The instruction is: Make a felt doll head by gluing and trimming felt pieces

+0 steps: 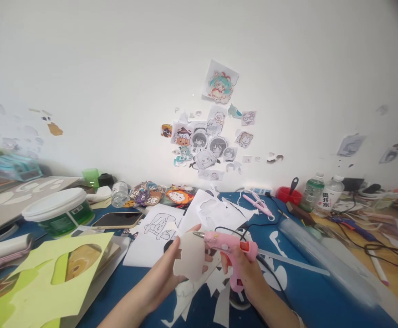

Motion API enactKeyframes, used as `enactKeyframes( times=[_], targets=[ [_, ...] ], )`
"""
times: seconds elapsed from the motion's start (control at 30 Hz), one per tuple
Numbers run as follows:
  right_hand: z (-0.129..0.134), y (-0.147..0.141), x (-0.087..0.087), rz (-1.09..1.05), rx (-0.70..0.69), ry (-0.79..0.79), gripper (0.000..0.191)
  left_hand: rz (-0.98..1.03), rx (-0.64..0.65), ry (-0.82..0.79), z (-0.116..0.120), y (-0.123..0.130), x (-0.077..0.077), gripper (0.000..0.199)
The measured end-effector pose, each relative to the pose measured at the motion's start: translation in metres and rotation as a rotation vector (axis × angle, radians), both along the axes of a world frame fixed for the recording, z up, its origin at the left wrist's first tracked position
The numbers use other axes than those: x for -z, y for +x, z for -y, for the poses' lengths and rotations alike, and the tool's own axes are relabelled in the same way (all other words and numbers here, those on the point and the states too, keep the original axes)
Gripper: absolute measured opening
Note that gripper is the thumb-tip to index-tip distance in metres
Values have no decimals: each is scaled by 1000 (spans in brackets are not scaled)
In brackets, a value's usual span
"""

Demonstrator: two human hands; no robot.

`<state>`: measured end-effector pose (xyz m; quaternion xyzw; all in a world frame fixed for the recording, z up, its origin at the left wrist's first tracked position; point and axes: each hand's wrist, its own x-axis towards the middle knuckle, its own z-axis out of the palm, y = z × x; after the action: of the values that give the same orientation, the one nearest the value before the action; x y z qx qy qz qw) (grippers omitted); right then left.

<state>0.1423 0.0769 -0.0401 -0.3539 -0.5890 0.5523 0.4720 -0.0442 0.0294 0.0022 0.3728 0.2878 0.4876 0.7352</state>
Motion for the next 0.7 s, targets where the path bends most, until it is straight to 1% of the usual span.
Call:
enactKeyframes(
  times=[0.07, 0.1, 0.17, 0.2, 0.23, 0.3, 0.33, 0.37, 0.4, 0.47, 0.53, 0.57, 0.7],
  targets=[
    [-1, -1, -1, -55, 23, -4, 60, -11, -44, 5, -2, 0, 0, 75],
    [-2, -2, -2, -79, 38, -10, 59, -49, -73, 8, -4, -2, 1, 74],
    [-5, -2, -3, -108, 54, -11, 58, -214, -149, 40, -10, -11, 2, 72],
    [-6, -2, -4, -117, 57, -5, 58, -334, -203, 76, -14, -18, 3, 70],
    [-8, -1, -6, -126, 63, 0, 59, -483, -265, 155, -18, -26, 4, 68],
    [-11, 2, -9, -154, 80, -17, 58, -824, -377, 379, -24, -44, 6, 71],
    [-12, 3, -12, -173, 88, -34, 56, -986, -434, 484, -26, -51, 7, 69],
    [-12, 4, -14, -191, 93, -52, 55, -1133, -428, 584, -28, -58, 8, 68],
    [-12, 6, -16, -205, 99, -70, 54, -1247, -385, 652, -29, -62, 10, 69],
    [-12, 7, -20, -221, 116, -91, 53, -1397, -249, 740, -29, -66, 15, 73],
    [-11, 8, -22, -225, 131, -95, 53, -1465, -129, 770, -29, -64, 20, 79],
    [-11, 8, -23, -227, 131, -95, 53, -1490, -97, 776, -29, -62, 22, 81],
    [-13, 7, -19, -231, 127, -92, 54, -1575, -42, 782, -29, -54, 25, 84]
  ],
)
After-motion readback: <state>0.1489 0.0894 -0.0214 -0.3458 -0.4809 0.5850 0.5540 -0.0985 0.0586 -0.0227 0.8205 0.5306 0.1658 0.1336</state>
